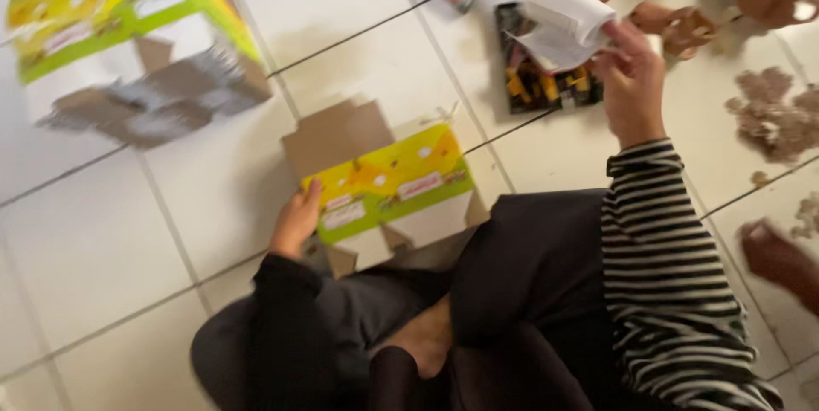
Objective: The person sits on the floor trimming a small dark item with scissors, stamps shoe boxes using a stamp and ink pad, folds and stacks the boxes, then places sandals with paper inserts into the boxes. The person packs the boxed sandals with the surrounding pile of sandals.
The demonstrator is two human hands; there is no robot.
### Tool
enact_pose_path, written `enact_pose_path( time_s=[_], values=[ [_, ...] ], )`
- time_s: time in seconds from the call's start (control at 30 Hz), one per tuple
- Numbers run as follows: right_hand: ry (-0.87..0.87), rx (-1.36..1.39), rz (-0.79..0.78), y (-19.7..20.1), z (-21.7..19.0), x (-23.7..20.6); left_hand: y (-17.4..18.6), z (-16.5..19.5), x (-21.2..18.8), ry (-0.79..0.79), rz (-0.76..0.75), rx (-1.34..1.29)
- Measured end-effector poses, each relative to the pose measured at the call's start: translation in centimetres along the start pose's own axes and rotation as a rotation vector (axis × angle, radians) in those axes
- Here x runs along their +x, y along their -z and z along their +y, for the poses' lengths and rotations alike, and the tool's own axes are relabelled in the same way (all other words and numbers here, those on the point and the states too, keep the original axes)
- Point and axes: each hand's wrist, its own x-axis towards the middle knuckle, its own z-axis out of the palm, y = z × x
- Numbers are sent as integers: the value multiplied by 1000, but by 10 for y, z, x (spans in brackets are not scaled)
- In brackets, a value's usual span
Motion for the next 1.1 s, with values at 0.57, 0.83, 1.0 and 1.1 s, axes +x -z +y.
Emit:
enact_pose_path(
  time_s=[0.57,0.83,1.0,1.1],
  values=[
    [-316,-289,-342,-215,5,-82,-29,50,-90,-49,163,-406],
    [-539,-585,-530,-186,16,-44,-28,69,-105,148,266,-381],
    [-978,-262,-620,-209,-7,-78,-9,46,-139,144,164,-380],
    [-997,-318,-640,-234,-20,-97,6,23,-156,24,267,-385]
  ],
)
